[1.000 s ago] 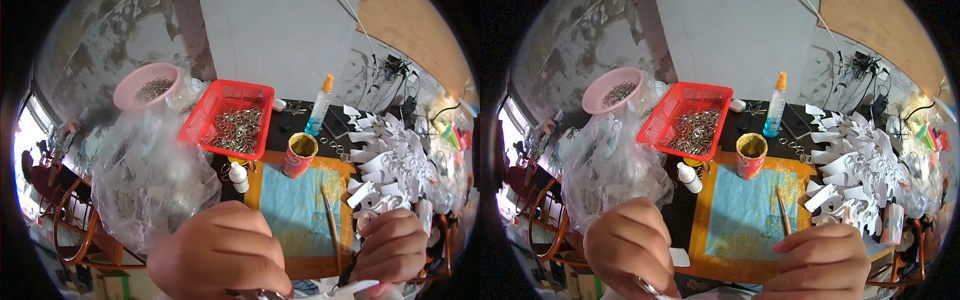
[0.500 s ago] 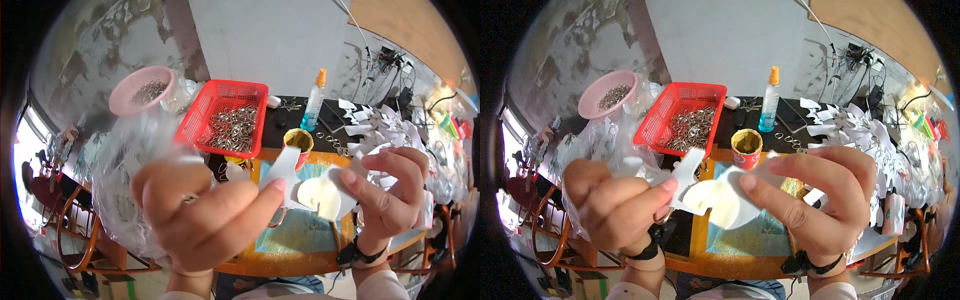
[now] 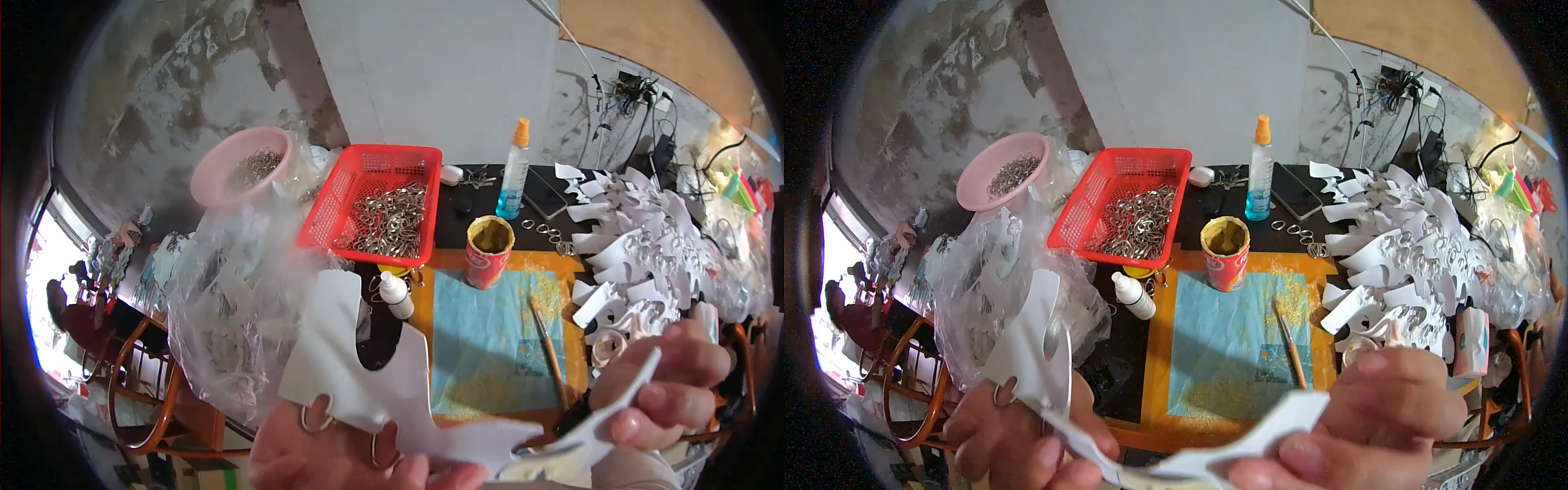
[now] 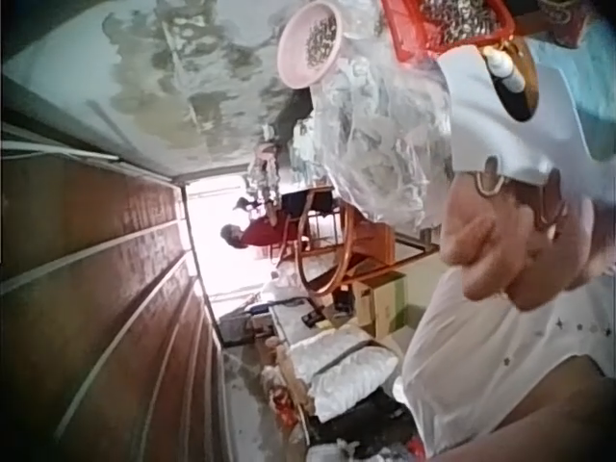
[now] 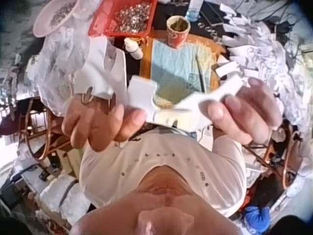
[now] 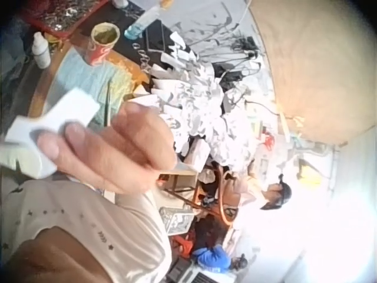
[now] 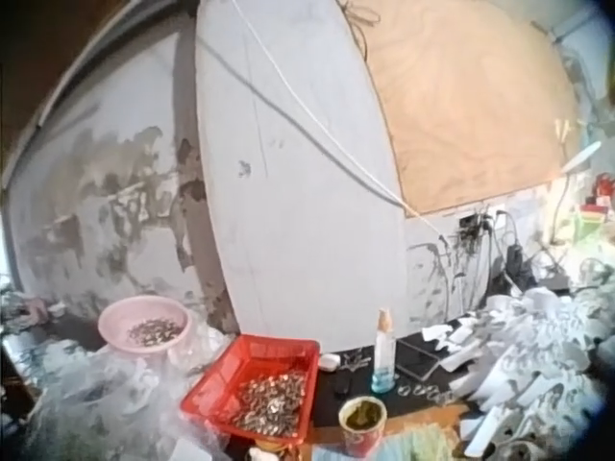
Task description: Assembling metal loops onto shoe components and applying adhesive with a brush.
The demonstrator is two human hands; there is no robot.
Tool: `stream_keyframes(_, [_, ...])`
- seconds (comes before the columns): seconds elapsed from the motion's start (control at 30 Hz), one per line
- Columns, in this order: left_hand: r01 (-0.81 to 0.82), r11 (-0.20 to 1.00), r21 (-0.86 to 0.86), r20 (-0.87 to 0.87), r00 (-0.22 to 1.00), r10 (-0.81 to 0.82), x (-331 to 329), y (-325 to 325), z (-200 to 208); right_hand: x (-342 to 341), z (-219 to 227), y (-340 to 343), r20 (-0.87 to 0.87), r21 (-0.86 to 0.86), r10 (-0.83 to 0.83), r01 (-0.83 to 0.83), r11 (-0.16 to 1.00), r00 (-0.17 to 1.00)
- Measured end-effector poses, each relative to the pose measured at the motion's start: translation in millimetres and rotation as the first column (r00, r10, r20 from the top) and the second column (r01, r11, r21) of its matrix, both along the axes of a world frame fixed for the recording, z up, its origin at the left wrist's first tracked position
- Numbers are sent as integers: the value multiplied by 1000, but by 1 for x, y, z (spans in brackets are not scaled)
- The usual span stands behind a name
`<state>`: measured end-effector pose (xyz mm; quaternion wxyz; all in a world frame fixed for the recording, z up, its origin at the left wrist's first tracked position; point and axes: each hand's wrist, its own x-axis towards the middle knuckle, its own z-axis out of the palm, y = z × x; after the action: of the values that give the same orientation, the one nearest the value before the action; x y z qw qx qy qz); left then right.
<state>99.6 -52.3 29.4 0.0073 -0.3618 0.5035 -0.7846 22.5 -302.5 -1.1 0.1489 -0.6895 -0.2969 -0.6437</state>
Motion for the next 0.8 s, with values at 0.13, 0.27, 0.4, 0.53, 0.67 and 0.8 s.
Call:
stream_keyframes(0.13, [17,985,-169,-39,999,-24,-11,-12,-10,-5,1,-11,133,-16,7,-5,1000,991])
stream_keyframes(0.27, [130,985,-110,277,956,-95,-5,-8,7,-9,26,3,50,-66,172,-169,983,984])
stream_keyframes(0.4, [205,957,-205,300,944,-138,-12,1,-16,-12,21,-4,-48,-150,161,-166,975,986])
stream_keyframes(0.53, [184,940,-287,366,928,-70,-9,-14,12,-2,20,-3,115,-123,237,-223,967,965])
stream_keyframes(0.67, [-723,677,142,-759,360,543,-75,65,-66,-24,13,10,-114,347,-18,57,936,993])
stream_keyframes(0.8, [104,960,-260,-923,266,-279,4,-31,1,27,36,12,-510,101,49,3,995,859])
